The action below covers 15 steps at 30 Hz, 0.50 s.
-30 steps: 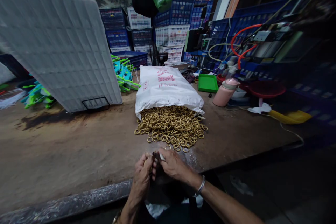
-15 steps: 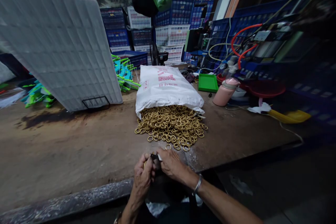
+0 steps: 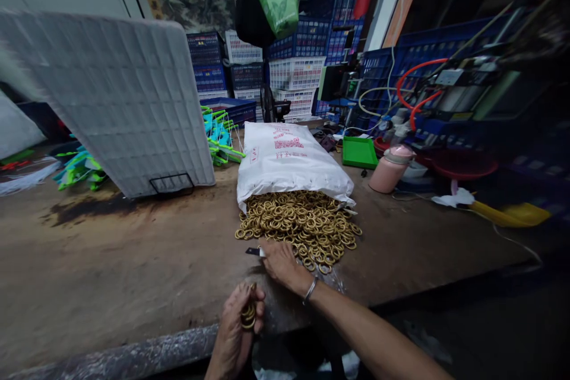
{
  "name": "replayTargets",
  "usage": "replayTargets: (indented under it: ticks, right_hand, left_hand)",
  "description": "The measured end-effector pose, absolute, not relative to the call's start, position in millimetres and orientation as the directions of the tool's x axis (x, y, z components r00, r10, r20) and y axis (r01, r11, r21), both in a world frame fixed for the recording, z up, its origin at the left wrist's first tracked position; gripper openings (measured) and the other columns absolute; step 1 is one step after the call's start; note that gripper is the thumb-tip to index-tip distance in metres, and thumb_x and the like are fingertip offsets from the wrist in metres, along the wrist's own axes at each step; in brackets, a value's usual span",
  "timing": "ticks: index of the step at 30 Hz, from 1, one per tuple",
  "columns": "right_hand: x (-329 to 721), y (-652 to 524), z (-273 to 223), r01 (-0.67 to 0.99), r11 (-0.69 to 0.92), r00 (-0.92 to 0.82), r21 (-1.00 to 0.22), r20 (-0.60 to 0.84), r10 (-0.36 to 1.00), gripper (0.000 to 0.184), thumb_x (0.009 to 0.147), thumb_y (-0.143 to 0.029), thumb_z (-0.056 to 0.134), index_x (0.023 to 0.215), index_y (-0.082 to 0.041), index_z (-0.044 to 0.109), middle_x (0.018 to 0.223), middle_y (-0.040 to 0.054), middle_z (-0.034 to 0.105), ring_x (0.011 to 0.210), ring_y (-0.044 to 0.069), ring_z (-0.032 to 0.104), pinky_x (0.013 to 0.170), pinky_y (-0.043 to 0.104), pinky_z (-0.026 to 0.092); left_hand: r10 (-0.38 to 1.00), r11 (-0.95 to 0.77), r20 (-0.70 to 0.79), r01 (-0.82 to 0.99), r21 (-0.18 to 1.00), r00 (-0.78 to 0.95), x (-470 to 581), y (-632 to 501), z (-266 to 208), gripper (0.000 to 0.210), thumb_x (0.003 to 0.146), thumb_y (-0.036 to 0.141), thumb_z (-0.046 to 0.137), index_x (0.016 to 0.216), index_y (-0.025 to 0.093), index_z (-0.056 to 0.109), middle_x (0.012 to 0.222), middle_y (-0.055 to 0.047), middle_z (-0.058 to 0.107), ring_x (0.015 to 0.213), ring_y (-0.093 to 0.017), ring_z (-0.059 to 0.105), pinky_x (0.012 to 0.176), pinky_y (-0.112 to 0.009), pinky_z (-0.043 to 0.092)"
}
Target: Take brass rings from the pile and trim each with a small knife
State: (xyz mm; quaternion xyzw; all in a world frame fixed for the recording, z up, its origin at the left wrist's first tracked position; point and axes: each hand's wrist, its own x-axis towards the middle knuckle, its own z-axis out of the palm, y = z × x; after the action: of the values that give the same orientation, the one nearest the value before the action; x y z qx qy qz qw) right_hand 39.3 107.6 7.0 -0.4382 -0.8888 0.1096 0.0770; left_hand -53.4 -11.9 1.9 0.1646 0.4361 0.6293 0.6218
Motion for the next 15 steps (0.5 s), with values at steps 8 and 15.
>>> replayTargets:
  ticks: [8,15]
  right_hand:
    - [23.9,118.1,1.9,0.8,0.558,-0.576,-0.221,-0.021,0.817,0.02,0.078,-0.015,0.041,0.094,-0.014,0.052,0.078,0.0098,0.064,0.07,0.022,0.059,0.056,0.028,0.03]
    - [25.9,117.6,10.6,0.801,0.55,-0.569,-0.237,-0.017,0.822,0.018,0.08,-0.023,0.041,0.092,-0.014,0.05,0.083,0.0114,0.061,0.075,0.023,0.057,0.057,0.03,0.032]
  left_hand:
    - [0.896,0.157,-0.403,-0.716,0.68,-0.186,-59.9,-7.3,1.9,0.027,0.061,0.034,0.068,0.082,0.02,0.056,0.061,0.002,0.057,0.044,-0.007,0.046,0.036,-0.017,0.027]
    - [0.862,0.174,-0.491,-0.838,0.517,-0.124,-63.6,-1.9,-0.9,0.023,0.054,0.031,0.074,0.067,0.015,0.063,0.069,-0.003,0.061,0.058,-0.012,0.054,0.041,-0.018,0.034]
